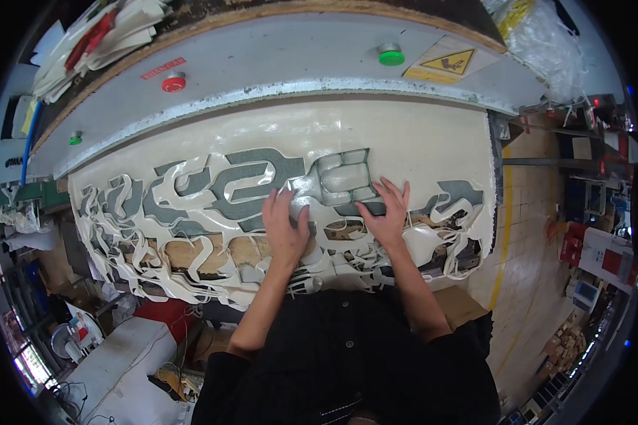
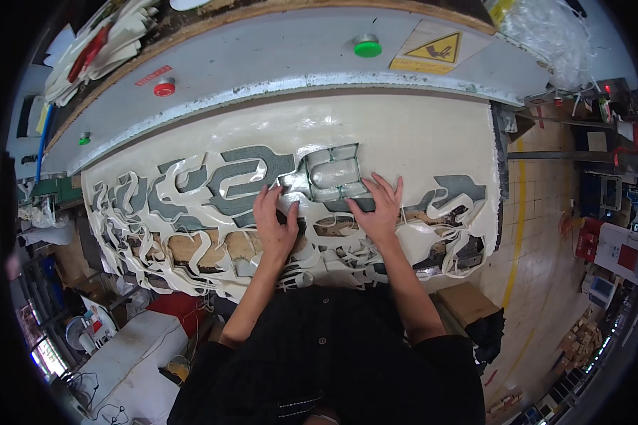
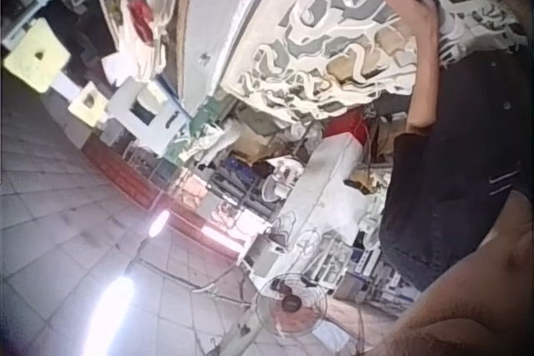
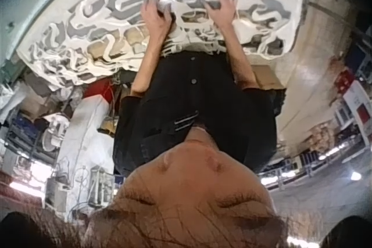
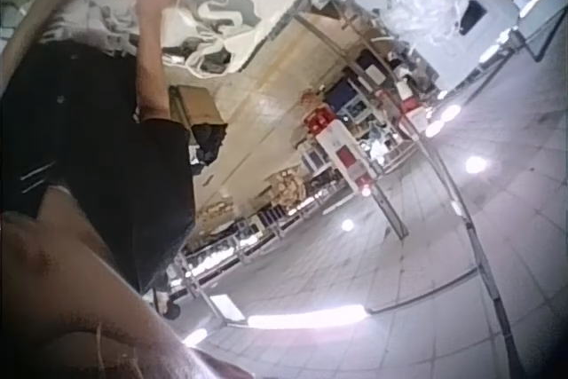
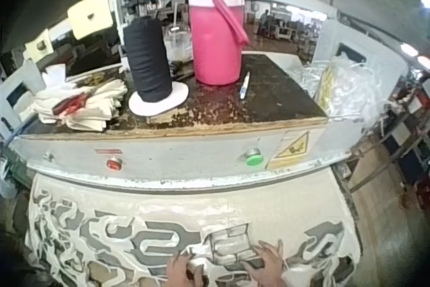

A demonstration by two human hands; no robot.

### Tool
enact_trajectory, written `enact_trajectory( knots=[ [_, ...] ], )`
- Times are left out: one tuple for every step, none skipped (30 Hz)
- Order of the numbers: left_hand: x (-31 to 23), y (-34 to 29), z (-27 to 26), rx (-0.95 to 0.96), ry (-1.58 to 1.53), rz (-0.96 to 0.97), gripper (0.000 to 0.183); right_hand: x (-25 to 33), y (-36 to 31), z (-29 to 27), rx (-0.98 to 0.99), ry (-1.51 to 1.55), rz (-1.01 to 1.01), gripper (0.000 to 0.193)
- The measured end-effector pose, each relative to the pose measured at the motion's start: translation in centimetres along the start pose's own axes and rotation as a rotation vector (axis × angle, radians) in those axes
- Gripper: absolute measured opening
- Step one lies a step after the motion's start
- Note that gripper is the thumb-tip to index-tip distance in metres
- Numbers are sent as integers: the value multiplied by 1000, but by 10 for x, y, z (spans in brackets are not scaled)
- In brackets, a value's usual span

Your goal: Using a template to press and cut out shoe component patterns from material at a industrial workbench.

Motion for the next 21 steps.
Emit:
enact_trajectory(
  knots=[
    [-9,-9,-12,-78,67,97,27,4,1,-3,-16,3,-13,60],
    [-11,-23,-24,-91,61,114,27,6,3,-7,-16,32,17,60],
    [-7,-42,-24,123,-2,77,27,10,3,-12,-16,62,45,59],
    [-4,-64,-25,331,-58,40,28,19,4,-18,-34,68,26,59],
    [-4,-85,-30,456,-36,36,32,26,6,-30,-119,151,48,51],
    [-4,-106,-33,580,-10,30,36,32,5,-43,-201,236,68,42],
    [-8,-120,-42,562,-6,48,36,35,6,-51,-218,242,51,42],
    [-10,-135,-48,556,74,65,41,42,10,-56,-172,227,-43,33],
    [-11,-145,-52,549,155,78,45,50,15,-59,-124,210,-135,24],
    [-13,-153,-56,531,162,88,45,61,21,-68,-137,218,-149,24],
    [-10,-161,-58,507,172,76,49,75,29,-75,-114,325,-132,18],
    [-8,-169,-59,483,181,64,53,89,38,-82,-89,431,-114,17],
    [-11,-174,-59,451,183,93,55,102,46,-91,-97,440,-161,24],
    [-2,-180,-54,434,190,105,55,113,53,-98,-111,446,-177,24],
    [1,-183,-52,381,199,143,54,126,65,-106,-27,340,-139,29],
    [-1,-186,-53,332,206,185,54,133,72,-111,51,229,-96,34],
    [-8,-187,-55,307,189,206,52,136,78,-121,37,225,-99,34],
    [-14,-185,-55,305,186,222,52,138,83,-129,30,280,-75,36],
    [-9,-182,-54,300,187,217,52,141,83,-130,33,341,-61,39],
    [-4,-182,-53,296,188,212,52,141,71,-131,27,340,-70,39],
    [-1,-183,-54,277,161,225,51,140,50,-128,37,349,-114,38]
  ],
)
Point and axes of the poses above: each hand's wrist, its own y-axis towards the middle knuckle, its own z-axis out of the palm, x = y × z, the point moved 7 cm from there along y, towards the middle knuckle, and after that the axes turned 6 degrees about -z, right-handed, at the moved point
